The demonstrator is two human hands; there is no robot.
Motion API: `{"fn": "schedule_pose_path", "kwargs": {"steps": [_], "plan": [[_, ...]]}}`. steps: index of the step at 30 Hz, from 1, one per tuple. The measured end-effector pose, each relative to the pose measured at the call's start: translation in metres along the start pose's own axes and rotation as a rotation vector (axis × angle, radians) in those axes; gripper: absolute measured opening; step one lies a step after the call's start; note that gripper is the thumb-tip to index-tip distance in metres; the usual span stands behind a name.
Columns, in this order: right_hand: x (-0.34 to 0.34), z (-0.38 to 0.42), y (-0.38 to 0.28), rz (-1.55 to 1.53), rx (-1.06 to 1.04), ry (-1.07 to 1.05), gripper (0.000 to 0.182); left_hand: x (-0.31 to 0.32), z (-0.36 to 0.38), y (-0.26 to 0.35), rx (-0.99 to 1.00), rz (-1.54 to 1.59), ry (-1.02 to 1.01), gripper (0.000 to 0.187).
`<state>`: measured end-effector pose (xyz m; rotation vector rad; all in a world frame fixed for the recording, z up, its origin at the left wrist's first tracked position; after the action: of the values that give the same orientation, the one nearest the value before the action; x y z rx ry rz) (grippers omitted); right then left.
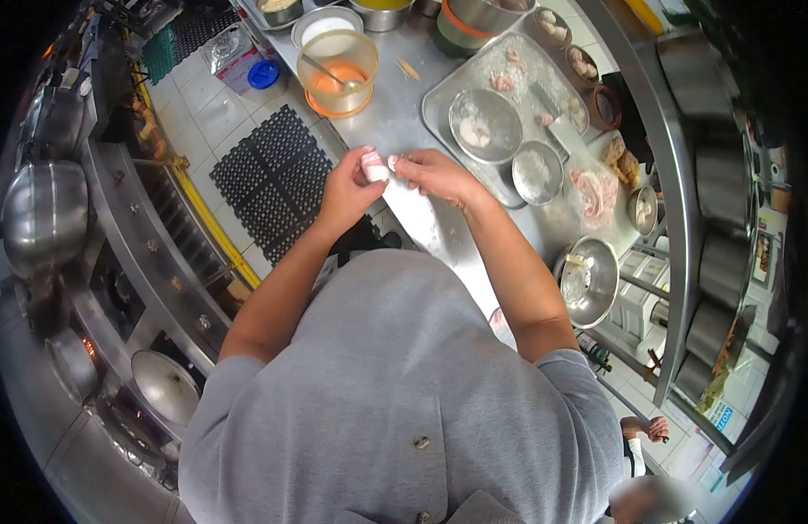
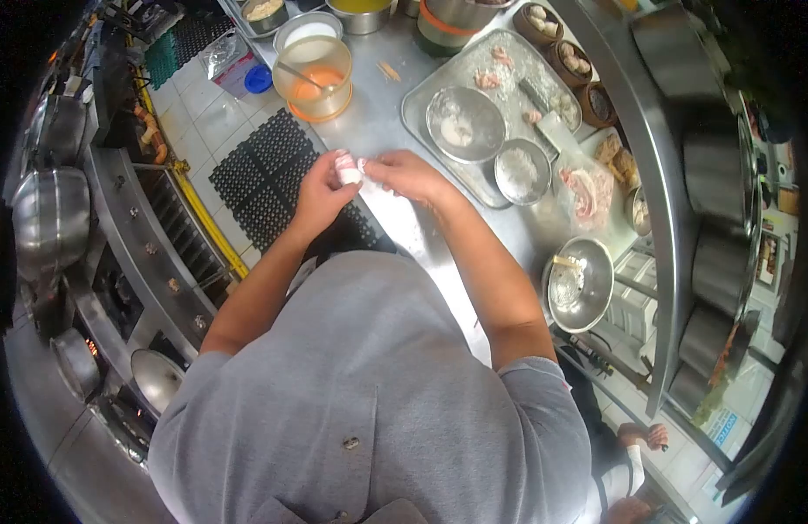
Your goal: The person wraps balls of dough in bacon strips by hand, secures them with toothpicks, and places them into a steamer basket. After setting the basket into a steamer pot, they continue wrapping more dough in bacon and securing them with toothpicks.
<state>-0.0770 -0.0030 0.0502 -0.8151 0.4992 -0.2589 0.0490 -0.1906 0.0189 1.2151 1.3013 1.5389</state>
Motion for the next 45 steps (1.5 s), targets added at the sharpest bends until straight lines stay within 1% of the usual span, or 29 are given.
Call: {"fn": "schedule_pose_path", "kwargs": {"steps": [1, 2, 3, 5, 6, 7, 8, 9, 11, 12, 14, 15, 17, 19, 21, 24, 25, 27, 28, 30, 31, 32, 33, 35, 36, 38, 42, 44, 45], "plan": [[-0.014, -0.011, -0.012, 0.013, 0.006, 0.002, 0.054, -0.006, 0.0, -0.004, -0.059, 0.173, 0.056, 0.058], [-0.033, -0.023, -0.028, 0.253, -0.043, 0.205, 0.048, -0.013, -0.001, -0.004, -0.092, 0.207, 0.07, 0.052], [-0.052, -0.035, -0.045, 0.493, -0.094, 0.405, 0.041, -0.02, -0.002, -0.005, -0.091, 0.219, 0.072, 0.052], [-0.08, -0.072, -0.071, 0.642, -0.002, 0.588, 0.032, -0.034, -0.002, -0.019, -0.148, 0.237, 0.066, 0.052], [-0.092, -0.098, -0.071, 0.651, 0.0, 0.584, 0.032, -0.039, -0.001, -0.023, -0.17, 0.236, 0.082, 0.049], [-0.104, -0.127, -0.066, 0.76, 0.011, 0.583, 0.03, -0.043, -0.001, -0.02, -0.168, 0.244, 0.087, 0.049], [-0.111, -0.147, -0.07, 0.867, 0.02, 0.581, 0.028, -0.046, -0.001, -0.016, -0.225, 0.25, 0.073, 0.05], [-0.118, -0.165, -0.072, 0.875, 0.017, 0.575, 0.028, -0.05, -0.001, -0.013, -0.283, 0.255, 0.06, 0.051], [-0.119, -0.187, -0.088, 1.158, 0.114, 0.441, 0.03, -0.06, -0.002, -0.012, -0.298, 0.22, 0.072, 0.05], [-0.118, -0.194, -0.093, 1.164, 0.108, 0.428, 0.03, -0.065, -0.001, -0.013, -0.304, 0.212, 0.066, 0.05], [-0.115, -0.202, -0.105, 1.339, 0.134, 0.349, 0.031, -0.075, -0.002, -0.013, -0.318, 0.212, 0.08, 0.049], [-0.114, -0.21, -0.108, 1.348, 0.125, 0.33, 0.031, -0.079, -0.004, -0.014, -0.306, 0.219, 0.095, 0.05], [-0.114, -0.221, -0.108, 1.342, 0.182, 0.33, 0.031, -0.086, -0.005, -0.013, -0.308, 0.232, 0.122, 0.05], [-0.113, -0.23, -0.105, 1.351, 0.186, 0.3, 0.034, -0.092, -0.01, -0.012, -0.299, 0.086, 0.126, 0.05], [-0.115, -0.239, -0.101, 1.374, 0.238, 0.263, 0.038, -0.093, -0.014, -0.01, -0.3, 0.053, 0.134, 0.051], [-0.113, -0.224, -0.104, 1.398, 0.166, 0.263, 0.043, -0.091, -0.021, -0.009, -0.313, 0.072, 0.109, 0.052], [-0.116, -0.217, -0.105, 1.393, 0.169, 0.261, 0.043, -0.088, -0.023, -0.008, -0.307, 0.054, 0.085, 0.053], [-0.12, -0.195, -0.1, 1.227, 0.186, 0.377, 0.045, -0.08, -0.025, -0.01, -0.32, 0.037, 0.063, 0.054], [-0.118, -0.181, -0.088, 1.218, 0.192, 0.364, 0.045, -0.075, -0.029, -0.011, -0.287, -0.002, 0.024, 0.054], [-0.124, -0.147, -0.066, 0.805, 0.058, 0.542, 0.036, -0.058, -0.031, 0.009, -0.24, -0.135, -0.037, 0.052], [-0.125, -0.129, -0.056, 0.596, -0.006, 0.631, 0.033, -0.05, -0.029, 0.005, -0.244, -0.138, -0.048, 0.052], [-0.118, -0.105, -0.047, 0.466, -0.09, 0.644, 0.027, -0.041, -0.03, -0.003, -0.224, -0.143, -0.08, 0.051], [-0.108, -0.079, -0.037, 0.461, -0.08, 0.658, 0.027, -0.032, -0.032, -0.01, -0.203, -0.148, -0.117, 0.049], [-0.077, -0.026, -0.025, 0.079, -0.013, 0.55, 0.023, -0.012, -0.032, -0.02, -0.172, -0.155, -0.161, 0.049], [-0.065, -0.003, -0.016, 0.071, -0.003, 0.574, 0.023, -0.001, -0.033, -0.024, -0.158, -0.219, -0.213, 0.049], [-0.037, 0.03, 0.014, -0.088, -0.06, 0.532, 0.02, 0.023, -0.033, -0.029, -0.155, -0.3, -0.277, 0.049], [0.007, 0.068, 0.071, -0.085, -0.015, 0.722, 0.019, 0.067, -0.028, -0.046, -0.116, -0.41, -0.397, 0.051], [0.022, 0.075, 0.09, -0.079, -0.03, 0.811, 0.019, 0.082, -0.024, -0.048, 0.065, -0.558, -0.398, 0.052], [0.027, 0.076, 0.097, -0.058, -0.054, 0.87, 0.019, 0.088, -0.023, -0.048, 0.074, -0.564, -0.42, 0.052]]}}
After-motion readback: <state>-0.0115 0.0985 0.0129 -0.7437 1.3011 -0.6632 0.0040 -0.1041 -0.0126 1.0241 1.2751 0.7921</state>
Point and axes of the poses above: each hand's wrist, its own z-axis away from the middle knuckle, its own x-axis out of the palm, y = z × x, the point moved 2 cm from there along -z, towards the middle knuckle, and after that the axes turned 14 degrees about z, right-handed, at the moved point
